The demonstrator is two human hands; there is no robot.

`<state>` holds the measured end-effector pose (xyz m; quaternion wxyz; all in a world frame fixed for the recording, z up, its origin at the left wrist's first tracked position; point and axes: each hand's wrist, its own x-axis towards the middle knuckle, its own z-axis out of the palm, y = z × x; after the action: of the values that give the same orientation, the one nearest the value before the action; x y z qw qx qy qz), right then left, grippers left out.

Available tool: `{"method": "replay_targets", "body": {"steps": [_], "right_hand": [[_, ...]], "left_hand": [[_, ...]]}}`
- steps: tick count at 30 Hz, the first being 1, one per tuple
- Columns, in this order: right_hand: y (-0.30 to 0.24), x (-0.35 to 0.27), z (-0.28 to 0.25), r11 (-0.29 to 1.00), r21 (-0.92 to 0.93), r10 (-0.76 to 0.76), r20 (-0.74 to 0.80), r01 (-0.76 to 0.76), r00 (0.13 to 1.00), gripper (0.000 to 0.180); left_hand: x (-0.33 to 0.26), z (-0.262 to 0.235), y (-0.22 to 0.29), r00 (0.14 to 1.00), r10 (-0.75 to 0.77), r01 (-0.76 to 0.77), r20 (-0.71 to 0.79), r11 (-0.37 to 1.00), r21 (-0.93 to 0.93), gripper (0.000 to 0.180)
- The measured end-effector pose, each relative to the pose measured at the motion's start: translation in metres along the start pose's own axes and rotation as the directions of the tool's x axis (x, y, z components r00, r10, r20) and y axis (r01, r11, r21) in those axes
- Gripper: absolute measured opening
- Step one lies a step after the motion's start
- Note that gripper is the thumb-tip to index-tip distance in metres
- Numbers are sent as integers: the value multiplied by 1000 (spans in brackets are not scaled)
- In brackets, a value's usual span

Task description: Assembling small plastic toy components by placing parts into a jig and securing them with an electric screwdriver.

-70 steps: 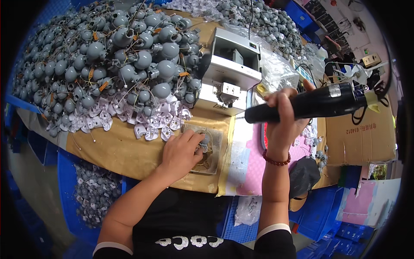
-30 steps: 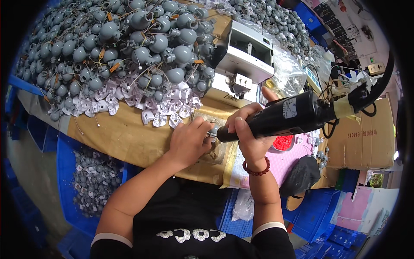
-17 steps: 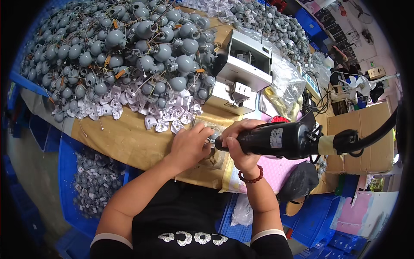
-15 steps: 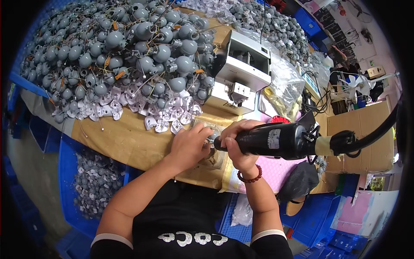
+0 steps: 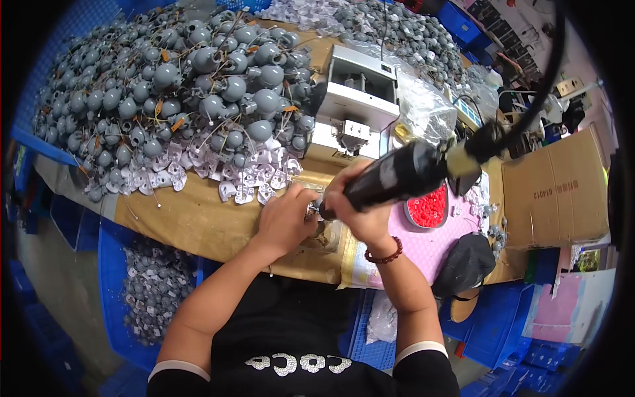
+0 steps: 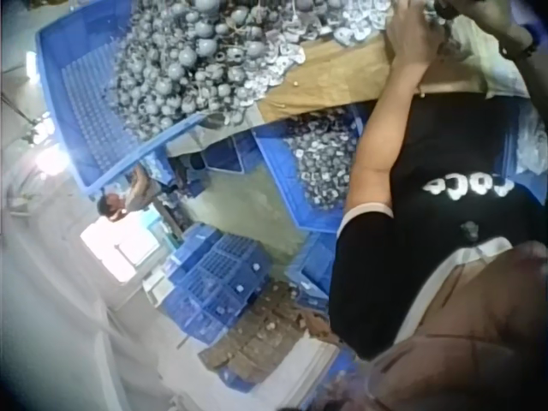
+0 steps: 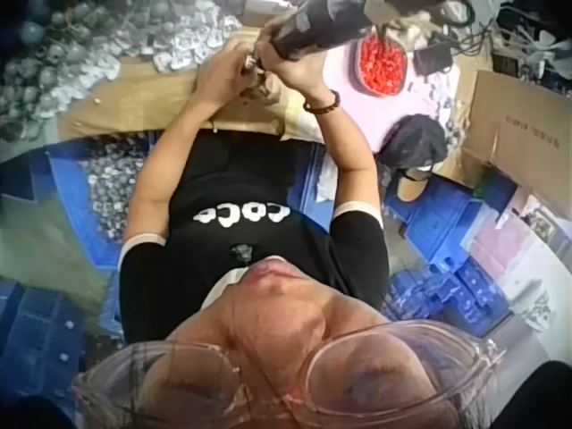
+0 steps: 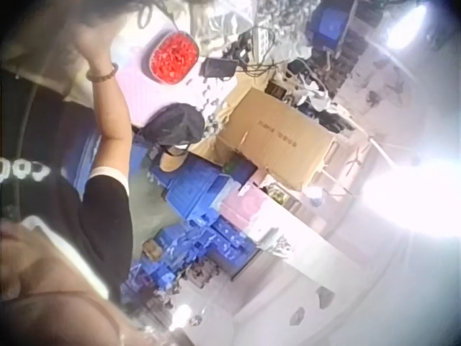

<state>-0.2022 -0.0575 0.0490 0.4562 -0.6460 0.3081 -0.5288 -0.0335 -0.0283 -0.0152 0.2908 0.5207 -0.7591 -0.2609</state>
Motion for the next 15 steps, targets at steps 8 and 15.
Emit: {"method": "replay_targets", "body": {"steps": [8, 15], "right_hand": [[42, 17, -122, 943, 71, 303, -595, -326, 744, 33], [43, -37, -63, 822, -558, -20, -228, -114, 973, 36]], "left_hand": [[-3, 1, 8, 997, 75, -75, -1, 994, 75, 38], [-16, 7, -9, 959, 242, -232, -147, 969, 82, 33]]}}
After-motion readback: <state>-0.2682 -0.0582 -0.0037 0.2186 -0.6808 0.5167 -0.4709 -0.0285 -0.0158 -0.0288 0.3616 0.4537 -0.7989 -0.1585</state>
